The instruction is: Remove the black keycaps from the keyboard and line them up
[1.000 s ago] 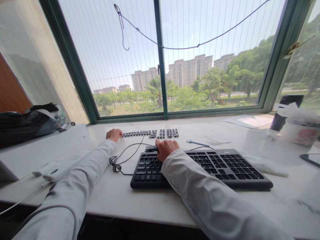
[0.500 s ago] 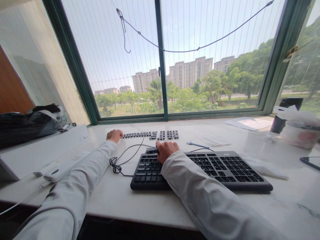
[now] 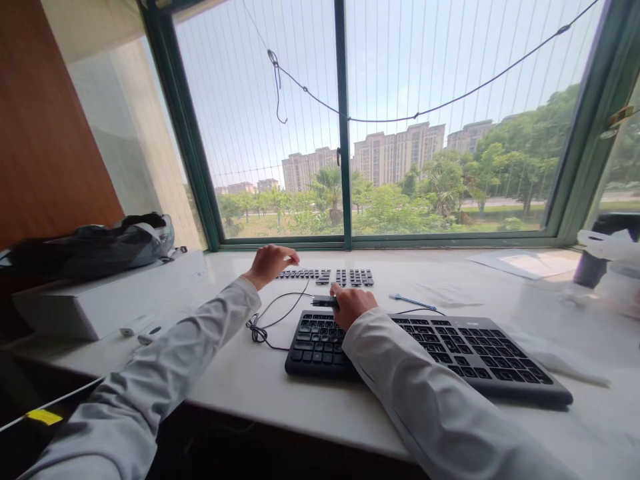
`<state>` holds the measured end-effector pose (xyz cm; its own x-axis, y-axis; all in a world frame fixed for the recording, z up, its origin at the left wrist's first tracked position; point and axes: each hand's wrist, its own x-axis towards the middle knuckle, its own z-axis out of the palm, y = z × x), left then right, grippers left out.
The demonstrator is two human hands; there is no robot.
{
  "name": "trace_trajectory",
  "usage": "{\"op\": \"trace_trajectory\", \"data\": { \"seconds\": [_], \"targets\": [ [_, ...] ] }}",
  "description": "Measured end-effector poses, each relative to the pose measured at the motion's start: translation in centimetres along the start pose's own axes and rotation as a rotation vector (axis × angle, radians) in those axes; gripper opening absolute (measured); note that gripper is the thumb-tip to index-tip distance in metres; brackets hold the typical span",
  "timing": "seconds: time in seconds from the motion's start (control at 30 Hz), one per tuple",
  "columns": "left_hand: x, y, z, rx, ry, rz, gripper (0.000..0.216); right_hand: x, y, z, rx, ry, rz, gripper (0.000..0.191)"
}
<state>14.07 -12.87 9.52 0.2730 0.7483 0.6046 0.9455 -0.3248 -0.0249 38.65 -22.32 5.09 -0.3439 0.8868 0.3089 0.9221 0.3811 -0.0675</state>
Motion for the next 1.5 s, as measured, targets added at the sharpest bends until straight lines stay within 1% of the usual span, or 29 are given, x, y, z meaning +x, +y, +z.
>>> {"op": "trace_trajectory", "data": {
  "seconds": [0.07,0.1,0.13,0.2,0.27,0.33,0.4,0.5,0.53,0.6,0.73,0.83,0.93,1.0,1.1,1.2,1.3,1.5],
  "targets": [
    [-1.1,2.3,-1.2,-0.159,0.035,0.146,0.012,0.1,0.1,0.2,0.051,0.053,0.014,0.032],
    [-1.6,3.2,-1.7,-0.243,0.006,0.221,0.012,0.2,0.2,0.4,0.092,0.079,0.029,0.03],
    [-2.2,3.9,-1.9,-0.334,-0.059,0.292,0.013,0.3,0.3,0.5,0.149,0.106,0.044,0.027],
    [-3.2,4.8,-1.8,-0.541,-0.242,0.357,0.019,0.6,0.4,0.7,0.312,0.178,0.067,0.021],
    [-4.0,5.2,-1.1,-0.726,-0.387,0.352,0.027,0.8,0.5,0.8,0.532,0.269,0.081,0.022],
    [-4.6,5.2,-0.1,-0.823,-0.461,0.354,0.031,1.0,0.4,0.9,0.8,0.334,0.104,0.029],
    [-5.0,5.0,0.7,-0.843,-0.498,0.39,0.032,1.1,0.0,1.0,1.11,0.322,0.119,0.035],
    [-5.4,4.6,1.4,-0.834,-0.552,0.435,0.033,1.3,-0.9,1.4,1.546,0.233,0.101,0.038],
    [-5.5,4.5,1.5,-0.828,-0.56,0.449,0.033,1.3,-1.3,1.5,1.645,0.209,0.09,0.038],
    [-5.6,4.2,1.6,-0.819,-0.561,0.49,0.033,1.2,-1.9,1.7,1.761,0.178,0.069,0.039],
    [-5.7,3.8,2.0,-0.823,-0.549,0.543,0.031,1.0,-3.0,1.9,1.824,0.178,0.057,0.037],
    [-5.9,3.9,2.2,-0.843,-0.528,0.537,0.03,0.9,-3.7,2.3,1.798,0.195,0.118,0.035],
    [-6.1,4.3,2.1,-0.856,-0.48,0.538,0.03,1.0,-4.0,2.8,1.763,0.185,0.194,0.036],
    [-6.2,4.5,1.9,-0.856,-0.466,0.543,0.029,1.1,-4.1,3.1,1.781,0.192,0.217,0.036],
    [-6.4,4.8,2.0,-0.864,-0.474,0.527,0.03,1.1,-4.2,3.1,1.836,0.194,0.217,0.038],
    [-6.5,4.9,2.5,-0.871,-0.464,0.471,0.03,1.0,-4.2,2.9,1.875,0.179,0.2,0.039],
    [-6.6,5.1,3.1,-0.878,-0.457,0.434,0.029,0.9,-4.3,2.7,1.899,0.201,0.195,0.041],
    [-6.6,5.2,2.9,-0.883,-0.482,0.423,0.037,0.7,-4.6,2.7,1.838,0.182,0.169,0.039]
  ]
}}
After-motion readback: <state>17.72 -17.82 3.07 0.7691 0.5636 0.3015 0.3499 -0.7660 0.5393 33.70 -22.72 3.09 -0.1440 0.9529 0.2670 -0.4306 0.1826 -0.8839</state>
